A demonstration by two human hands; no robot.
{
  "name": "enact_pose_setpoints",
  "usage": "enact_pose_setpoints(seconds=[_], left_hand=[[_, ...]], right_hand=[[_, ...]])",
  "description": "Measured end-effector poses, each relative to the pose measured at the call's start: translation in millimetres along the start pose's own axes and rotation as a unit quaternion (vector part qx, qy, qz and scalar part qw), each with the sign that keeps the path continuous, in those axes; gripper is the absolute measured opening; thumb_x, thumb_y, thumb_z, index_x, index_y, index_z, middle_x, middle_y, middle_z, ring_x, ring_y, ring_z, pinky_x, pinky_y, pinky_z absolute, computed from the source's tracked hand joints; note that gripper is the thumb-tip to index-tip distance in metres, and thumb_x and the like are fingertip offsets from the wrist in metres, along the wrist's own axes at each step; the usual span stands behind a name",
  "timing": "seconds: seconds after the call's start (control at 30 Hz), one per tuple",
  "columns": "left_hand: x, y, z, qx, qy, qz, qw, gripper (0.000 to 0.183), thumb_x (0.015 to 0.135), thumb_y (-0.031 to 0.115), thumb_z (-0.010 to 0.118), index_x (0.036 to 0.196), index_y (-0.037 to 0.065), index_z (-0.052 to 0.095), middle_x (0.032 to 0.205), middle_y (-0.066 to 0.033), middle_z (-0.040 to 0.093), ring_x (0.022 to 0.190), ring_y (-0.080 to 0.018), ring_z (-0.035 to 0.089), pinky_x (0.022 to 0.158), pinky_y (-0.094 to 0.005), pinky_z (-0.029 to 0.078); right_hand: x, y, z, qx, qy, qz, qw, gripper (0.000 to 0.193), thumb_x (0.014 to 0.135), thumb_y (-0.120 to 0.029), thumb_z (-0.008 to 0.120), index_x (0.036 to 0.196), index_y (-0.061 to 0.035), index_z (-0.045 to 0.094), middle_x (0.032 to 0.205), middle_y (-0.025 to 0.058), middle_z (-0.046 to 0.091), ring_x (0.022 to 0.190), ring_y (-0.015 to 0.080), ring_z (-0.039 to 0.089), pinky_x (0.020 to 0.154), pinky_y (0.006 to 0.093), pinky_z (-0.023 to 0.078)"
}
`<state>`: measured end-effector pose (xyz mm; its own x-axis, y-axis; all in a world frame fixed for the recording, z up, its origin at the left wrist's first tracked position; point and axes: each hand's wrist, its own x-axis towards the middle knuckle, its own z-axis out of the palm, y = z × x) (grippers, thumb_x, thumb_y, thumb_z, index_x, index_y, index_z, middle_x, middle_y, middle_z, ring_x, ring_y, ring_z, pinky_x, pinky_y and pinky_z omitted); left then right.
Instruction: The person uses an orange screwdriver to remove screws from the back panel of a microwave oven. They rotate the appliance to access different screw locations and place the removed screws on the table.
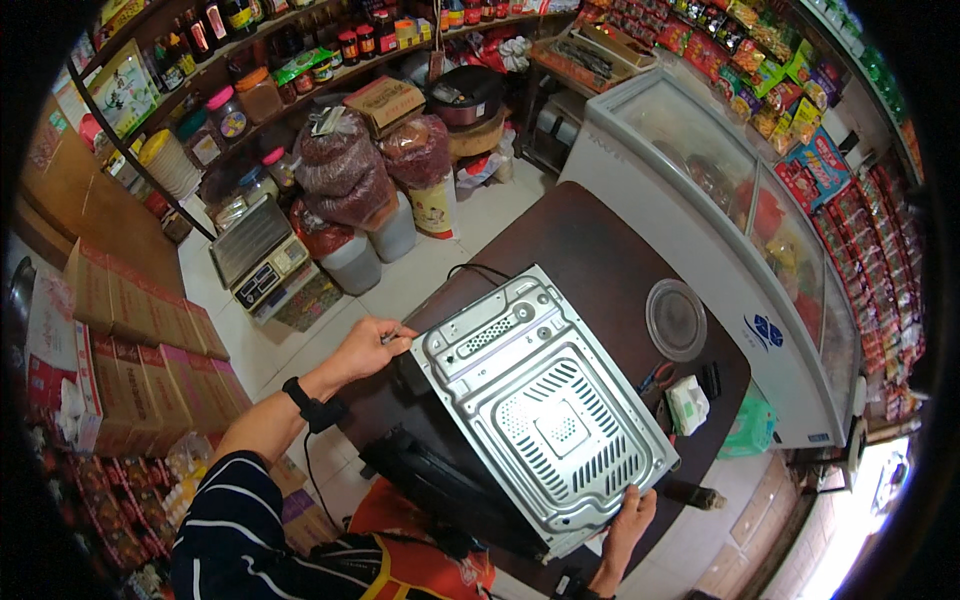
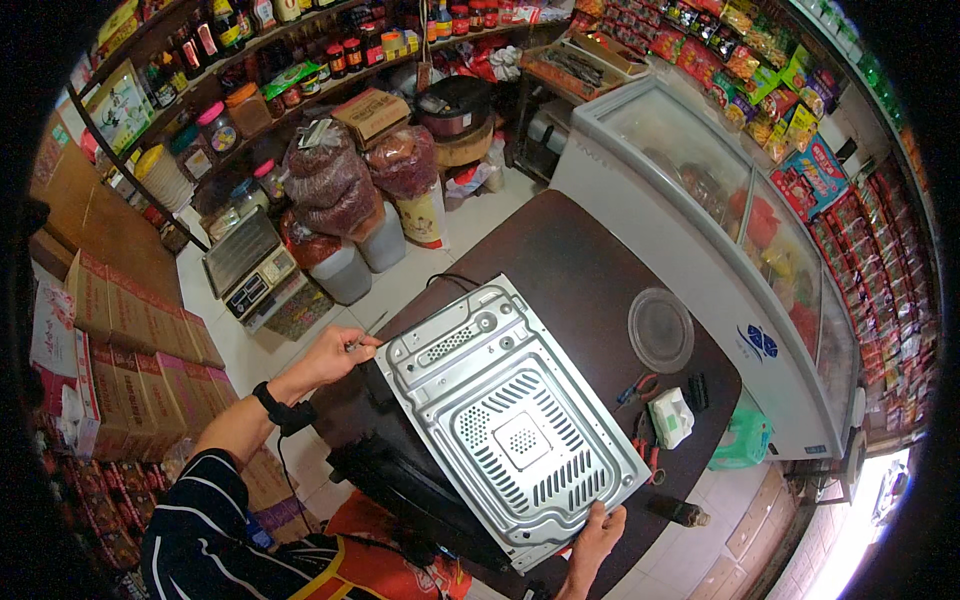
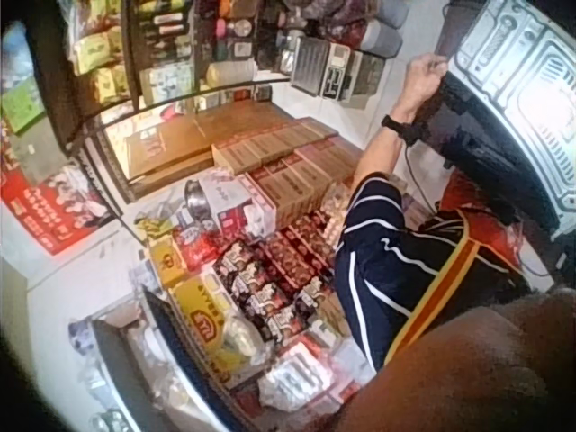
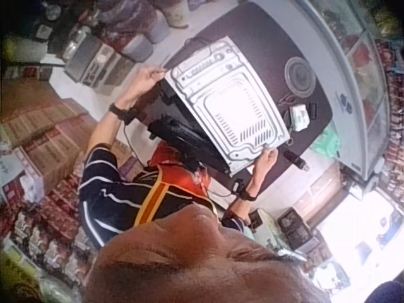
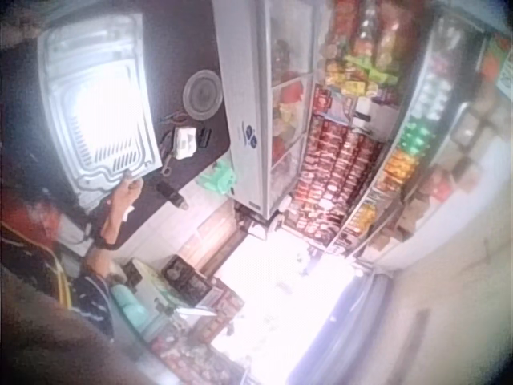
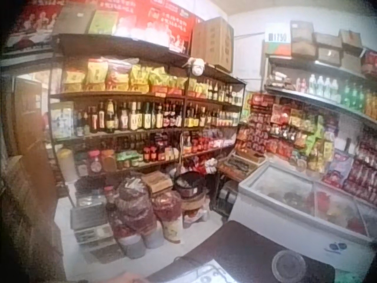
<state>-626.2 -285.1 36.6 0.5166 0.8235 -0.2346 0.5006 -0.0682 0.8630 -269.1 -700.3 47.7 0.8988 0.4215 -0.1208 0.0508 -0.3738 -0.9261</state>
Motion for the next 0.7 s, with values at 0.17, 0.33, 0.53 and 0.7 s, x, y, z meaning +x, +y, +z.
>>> enact_pose_setpoints(seconds=[0.17, 0.33, 0.53, 0.7], left_hand=[[-2.8, -11.1, 0.5, 0.016, 0.006, -0.006, 1.0, 0.03, 0.1, 0.024, 0.075, 0.119, 0.002, 0.084, 0.081, -0.0109, 0.072, 0.077, -0.0188, 0.066, 0.075, -0.0387, 0.054], [1.3, -8.1, -0.2, 0.017, 0.0, 0.016, 1.0, 0.033, 0.1, 0.025, 0.073, 0.12, 0.001, 0.083, 0.085, -0.0145, 0.075, 0.077, -0.0204, 0.067, 0.074, -0.0403, 0.055], [-6.3, 7.1, -0.5, 0.042, 0.005, 0.029, 0.999, 0.032, 0.101, 0.024, 0.072, 0.119, 0.0, 0.082, 0.09, -0.0177, 0.078, 0.079, -0.0262, 0.073, 0.076, -0.0417, 0.058], [-10.6, 17.7, -3.1, 0.049, 0.0, 0.074, 0.996, 0.038, 0.103, 0.018, 0.068, 0.137, 0.003, 0.073, 0.104, -0.0203, 0.075, 0.089, -0.0348, 0.072, 0.083, -0.0445, 0.057]], right_hand=[[11.3, -1.8, 0.5, 0.002, -0.024, -0.005, 1.0, 0.012, 0.111, -0.012, 0.063, 0.108, -0.0004, 0.061, 0.087, 0.0015, 0.062, 0.077, 0.0084, 0.054, 0.068, 0.0293, 0.042], [6.1, 10.1, -0.9, -0.021, -0.001, -0.001, 1.0, 0.018, 0.111, -0.017, 0.068, 0.105, -0.0004, 0.062, 0.087, -0.001, 0.059, 0.078, 0.0074, 0.051, 0.07, 0.0285, 0.042], [14.4, 10.8, -5.7, -0.066, -0.022, -0.001, 0.998, 0.023, 0.113, -0.021, 0.068, 0.107, 0.0008, 0.064, 0.086, 0.0002, 0.06, 0.075, 0.0082, 0.051, 0.069, 0.0288, 0.044], [11.4, 0.5, -10.5, -0.067, -0.043, 0.032, 0.996, 0.024, 0.113, -0.021, 0.068, 0.111, 0.0033, 0.066, 0.091, 0.0058, 0.069, 0.078, 0.0096, 0.059, 0.073, 0.0303, 0.049]])
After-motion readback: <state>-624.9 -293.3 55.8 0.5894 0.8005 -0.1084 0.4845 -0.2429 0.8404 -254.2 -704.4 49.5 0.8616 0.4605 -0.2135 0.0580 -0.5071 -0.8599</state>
